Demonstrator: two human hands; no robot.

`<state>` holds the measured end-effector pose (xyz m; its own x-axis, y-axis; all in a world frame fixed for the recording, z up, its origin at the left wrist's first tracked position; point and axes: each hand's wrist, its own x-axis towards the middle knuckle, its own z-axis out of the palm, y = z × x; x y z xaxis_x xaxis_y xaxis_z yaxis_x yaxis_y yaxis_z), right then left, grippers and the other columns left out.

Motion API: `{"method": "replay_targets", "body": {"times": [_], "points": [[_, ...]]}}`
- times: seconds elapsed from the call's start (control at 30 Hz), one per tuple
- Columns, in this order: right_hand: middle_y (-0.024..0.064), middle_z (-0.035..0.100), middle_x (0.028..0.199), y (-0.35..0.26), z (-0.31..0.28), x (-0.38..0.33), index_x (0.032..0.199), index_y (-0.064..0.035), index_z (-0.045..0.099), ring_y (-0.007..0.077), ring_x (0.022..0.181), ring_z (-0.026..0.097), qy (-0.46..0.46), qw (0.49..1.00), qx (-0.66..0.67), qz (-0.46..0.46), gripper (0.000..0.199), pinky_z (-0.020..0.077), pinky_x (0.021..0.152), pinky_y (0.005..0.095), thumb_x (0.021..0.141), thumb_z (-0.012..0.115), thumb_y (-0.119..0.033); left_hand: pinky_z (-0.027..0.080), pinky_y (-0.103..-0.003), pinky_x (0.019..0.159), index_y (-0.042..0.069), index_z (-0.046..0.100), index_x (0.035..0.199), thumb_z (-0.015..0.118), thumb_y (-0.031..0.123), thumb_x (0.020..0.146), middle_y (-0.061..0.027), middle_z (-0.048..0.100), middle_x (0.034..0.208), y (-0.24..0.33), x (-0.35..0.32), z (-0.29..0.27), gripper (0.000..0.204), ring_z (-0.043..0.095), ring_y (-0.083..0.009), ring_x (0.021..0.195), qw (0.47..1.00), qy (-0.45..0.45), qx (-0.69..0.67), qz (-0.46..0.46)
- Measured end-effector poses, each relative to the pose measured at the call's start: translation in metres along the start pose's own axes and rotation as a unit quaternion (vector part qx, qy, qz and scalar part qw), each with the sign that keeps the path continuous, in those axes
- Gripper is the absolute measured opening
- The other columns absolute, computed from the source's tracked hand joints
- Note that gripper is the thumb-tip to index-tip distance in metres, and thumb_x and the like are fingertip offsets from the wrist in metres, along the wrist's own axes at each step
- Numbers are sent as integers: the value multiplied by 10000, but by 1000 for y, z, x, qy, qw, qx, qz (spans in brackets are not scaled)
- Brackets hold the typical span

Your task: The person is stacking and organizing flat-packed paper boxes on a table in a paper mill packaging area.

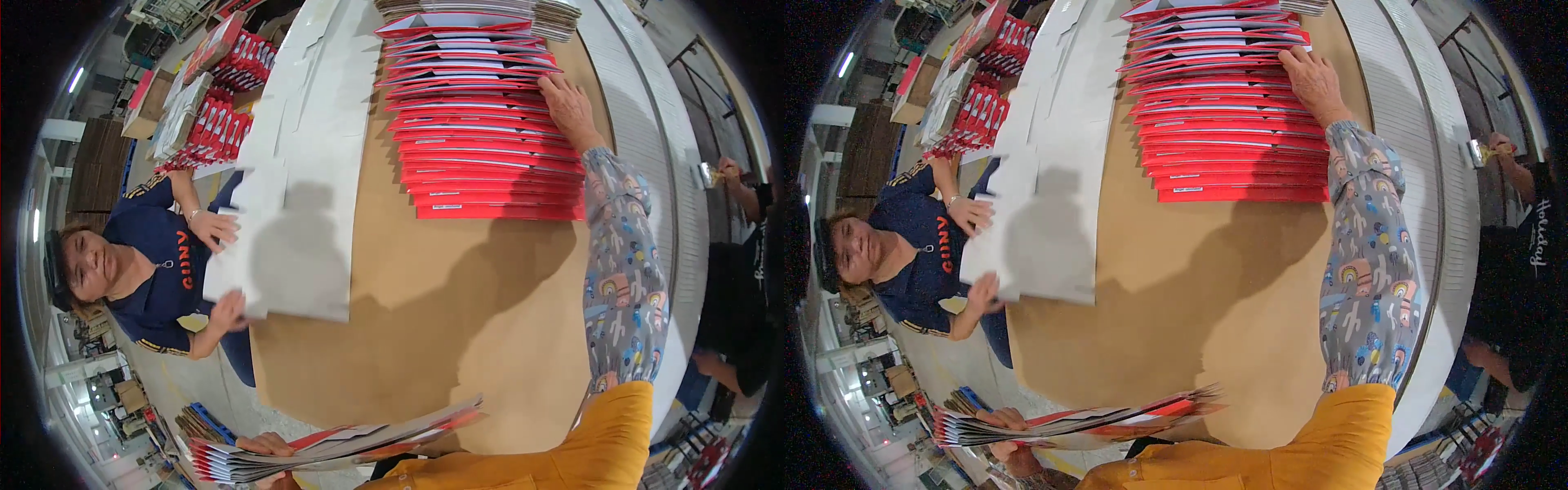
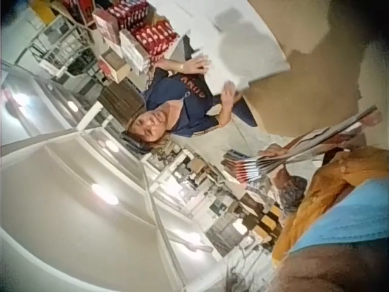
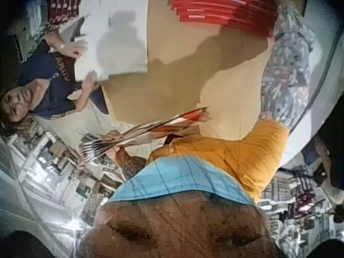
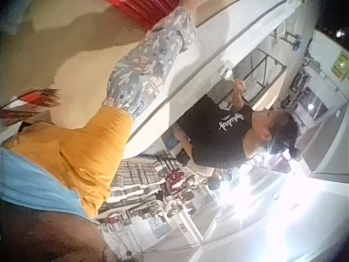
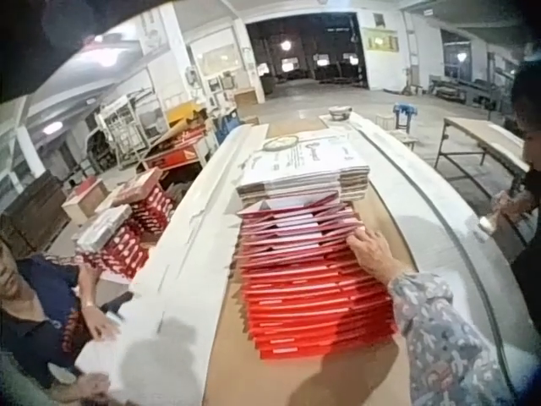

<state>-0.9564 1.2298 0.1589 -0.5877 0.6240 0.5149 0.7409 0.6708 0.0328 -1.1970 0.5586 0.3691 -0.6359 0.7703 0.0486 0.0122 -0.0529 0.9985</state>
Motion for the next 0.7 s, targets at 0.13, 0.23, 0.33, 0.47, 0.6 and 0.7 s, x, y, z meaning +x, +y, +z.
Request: {"method": "replay_targets", "body": {"times": [0.13, 0.23, 0.33, 0.47, 0.6, 0.7], "points": [[35, 541, 1037, -3, -1, 5, 1026, -164, 533, 241, 961, 566, 62, 997, -38, -35, 210, 453, 756, 390, 825, 548, -102, 505, -307, 594, 62, 482, 945, 822, 99, 605, -113, 626, 725, -6, -1, 4, 482, 621, -234, 666, 999, 29, -15, -7], [39, 537, 1035, -6, -2, 6, 1023, -166, 544, 234, 981, 552, 48, 997, -52, -35, 214, 446, 763, 382, 819, 551, -102, 523, -311, 579, 63, 487, 950, 828, 88, 615, -96, 625, 715, -14, -5, -6, 478, 638, -230, 652, 999, 7, -34, -12], [41, 539, 1037, -6, -3, 7, 1024, -168, 556, 230, 993, 547, 33, 997, -63, -42, 227, 445, 770, 379, 810, 555, -92, 532, -309, 558, 70, 487, 948, 831, 51, 618, -65, 621, 708, -18, -7, -7, 477, 631, -212, 592, 997, -2, -74, -24], [36, 549, 1024, -5, -3, 7, 1033, -174, 562, 229, 996, 543, 25, 997, -55, -57, 250, 447, 781, 385, 800, 556, -84, 508, -299, 531, 92, 478, 939, 830, 12, 608, -37, 592, 687, -28, -17, -24, 490, 598, -188, 562, 995, 36, -93, -24], [34, 554, 1005, -3, 2, 5, 1040, -177, 563, 232, 975, 548, 38, 997, -43, -59, 265, 448, 792, 388, 791, 563, -89, 478, -284, 537, 96, 484, 909, 839, 50, 609, -35, 580, 718, -25, -8, -1, 467, 578, -177, 615, 997, 44, -60, -31], [34, 557, 992, -6, 2, 5, 1031, -173, 568, 232, 953, 555, 37, 995, -58, -68, 252, 450, 797, 389, 792, 566, -94, 478, -281, 588, 88, 493, 905, 841, 66, 604, -36, 585, 752, -22, -8, -7, 461, 569, -176, 652, 996, 3, -60, -58]]}}
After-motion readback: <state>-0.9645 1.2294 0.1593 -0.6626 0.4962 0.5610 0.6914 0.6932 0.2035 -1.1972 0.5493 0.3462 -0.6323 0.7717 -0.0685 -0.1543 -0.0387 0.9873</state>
